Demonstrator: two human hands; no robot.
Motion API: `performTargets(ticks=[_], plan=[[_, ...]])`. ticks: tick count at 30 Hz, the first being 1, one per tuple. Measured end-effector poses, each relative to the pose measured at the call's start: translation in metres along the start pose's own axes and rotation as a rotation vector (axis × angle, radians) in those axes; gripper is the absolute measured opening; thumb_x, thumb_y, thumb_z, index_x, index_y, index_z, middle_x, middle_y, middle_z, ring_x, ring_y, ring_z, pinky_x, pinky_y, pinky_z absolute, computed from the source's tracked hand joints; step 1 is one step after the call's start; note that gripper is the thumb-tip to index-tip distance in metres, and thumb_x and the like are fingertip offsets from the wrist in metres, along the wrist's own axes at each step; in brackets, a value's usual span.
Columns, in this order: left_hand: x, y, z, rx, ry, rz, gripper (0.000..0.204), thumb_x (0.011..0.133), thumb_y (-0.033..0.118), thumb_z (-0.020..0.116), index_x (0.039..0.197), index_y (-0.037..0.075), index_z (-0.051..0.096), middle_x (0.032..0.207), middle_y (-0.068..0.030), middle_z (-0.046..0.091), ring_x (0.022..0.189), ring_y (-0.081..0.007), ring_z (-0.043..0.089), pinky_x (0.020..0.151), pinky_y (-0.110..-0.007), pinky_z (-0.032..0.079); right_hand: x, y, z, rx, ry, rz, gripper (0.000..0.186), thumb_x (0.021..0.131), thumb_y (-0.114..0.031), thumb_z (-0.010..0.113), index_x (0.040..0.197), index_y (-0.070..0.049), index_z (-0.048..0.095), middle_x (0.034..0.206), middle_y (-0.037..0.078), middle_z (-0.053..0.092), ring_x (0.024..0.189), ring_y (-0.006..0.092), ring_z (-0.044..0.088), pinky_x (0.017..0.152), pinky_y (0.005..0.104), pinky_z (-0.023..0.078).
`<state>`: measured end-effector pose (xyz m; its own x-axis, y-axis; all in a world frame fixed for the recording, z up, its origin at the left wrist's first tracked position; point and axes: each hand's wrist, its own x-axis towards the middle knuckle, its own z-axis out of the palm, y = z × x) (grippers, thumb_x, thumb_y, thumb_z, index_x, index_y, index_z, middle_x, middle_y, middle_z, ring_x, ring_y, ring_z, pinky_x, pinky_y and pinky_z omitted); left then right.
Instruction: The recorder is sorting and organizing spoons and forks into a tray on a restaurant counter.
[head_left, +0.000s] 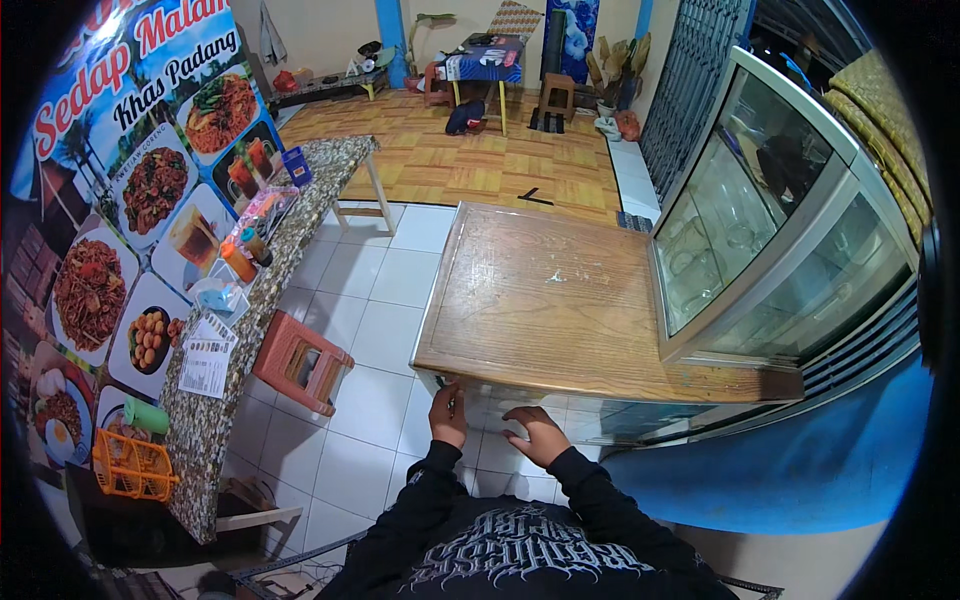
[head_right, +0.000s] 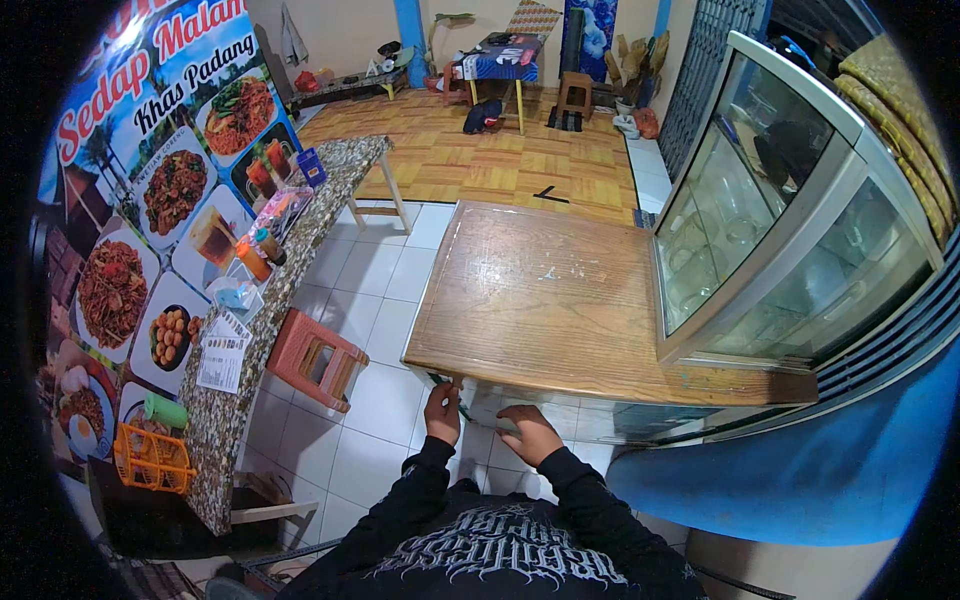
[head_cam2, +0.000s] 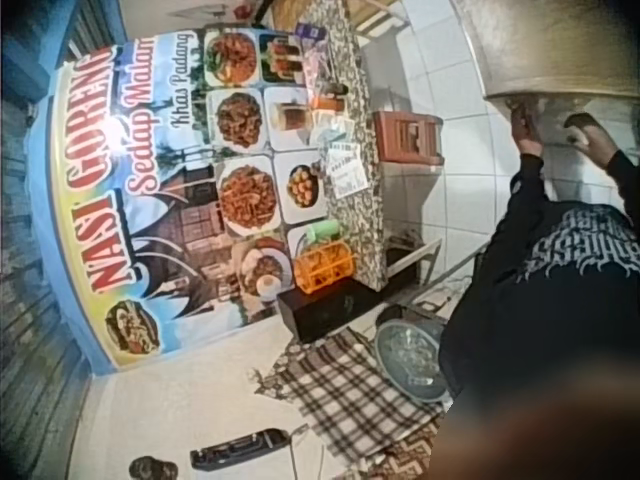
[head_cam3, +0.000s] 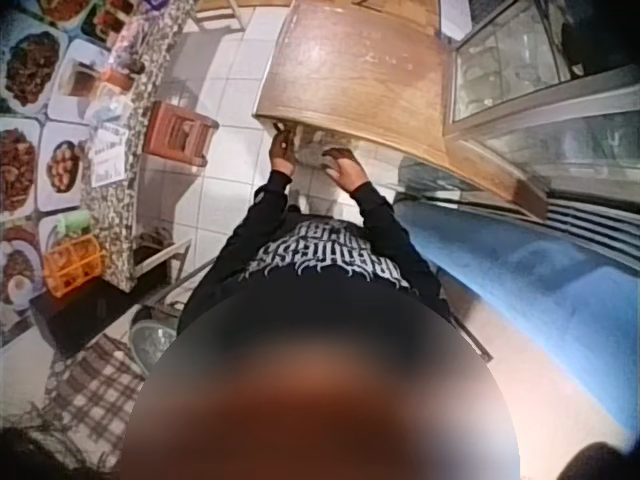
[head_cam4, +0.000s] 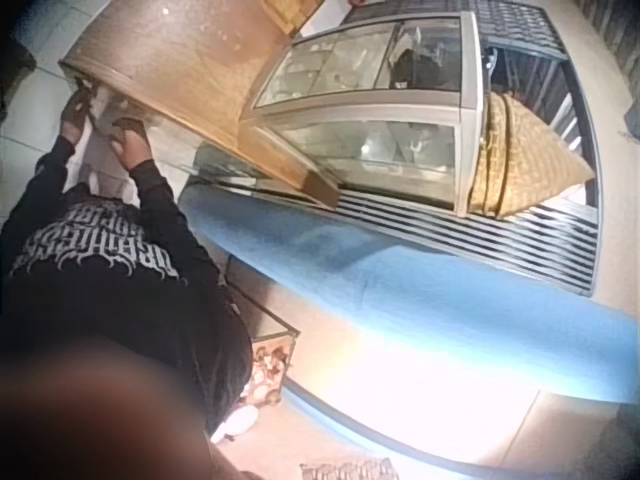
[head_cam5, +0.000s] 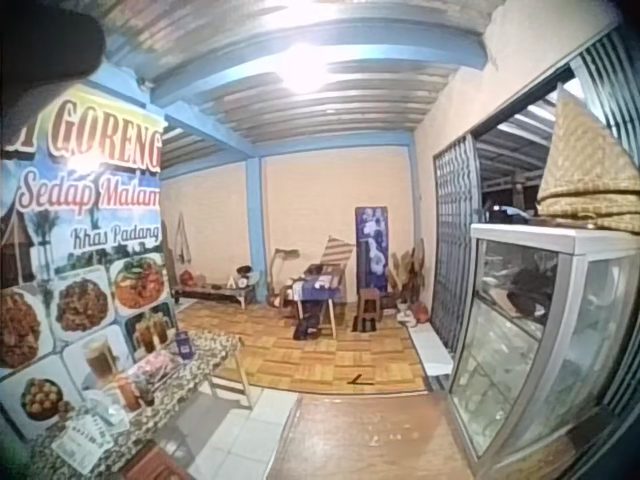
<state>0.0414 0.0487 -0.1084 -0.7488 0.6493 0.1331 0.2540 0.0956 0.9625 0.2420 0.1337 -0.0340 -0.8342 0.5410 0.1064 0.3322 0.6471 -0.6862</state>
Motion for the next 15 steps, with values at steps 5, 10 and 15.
performTargets(ticks=[5, 10, 15], plan=[[-0.004, -0.015, 0.002, 0.085, 0.023, 0.099, 0.028, 0.102, 0.015, 0.059, 0.126, 0.001, 0.062, 0.120, -0.0134, 0.066, 0.104, -0.0239, 0.065, 0.082, -0.033, 0.054, -0.031, 0.047, 0.036, 0.113, 0.072, 0.228, 0.034, 0.091, -0.033, 0.073, 0.112, -0.007, 0.069, 0.118, 0.013, 0.069, 0.104, 0.0322, 0.066, 0.092, 0.0388, 0.053], [-0.005, -0.033, 0.017, 0.038, -0.073, -0.050, 0.044, 0.103, 0.020, 0.058, 0.143, 0.004, 0.051, 0.134, -0.0171, 0.061, 0.112, -0.0279, 0.061, 0.099, -0.036, 0.047, -0.114, 0.200, 0.112, 1.050, 0.358, 1.011, 0.043, 0.095, -0.035, 0.067, 0.132, -0.015, 0.058, 0.136, 0.014, 0.061, 0.119, 0.0370, 0.061, 0.096, 0.0539, 0.051], [-0.013, -0.086, 0.023, -0.202, -0.044, -0.201, 0.057, 0.104, 0.033, 0.055, 0.150, 0.004, 0.039, 0.142, -0.0195, 0.053, 0.128, -0.0309, 0.053, 0.106, -0.040, 0.043, -0.110, 0.141, 0.039, 1.626, 1.115, 1.033, 0.105, 0.081, -0.082, 0.052, 0.161, -0.028, 0.013, 0.169, 0.013, 0.001, 0.150, 0.0465, 0.017, 0.113, 0.0706, 0.023]])
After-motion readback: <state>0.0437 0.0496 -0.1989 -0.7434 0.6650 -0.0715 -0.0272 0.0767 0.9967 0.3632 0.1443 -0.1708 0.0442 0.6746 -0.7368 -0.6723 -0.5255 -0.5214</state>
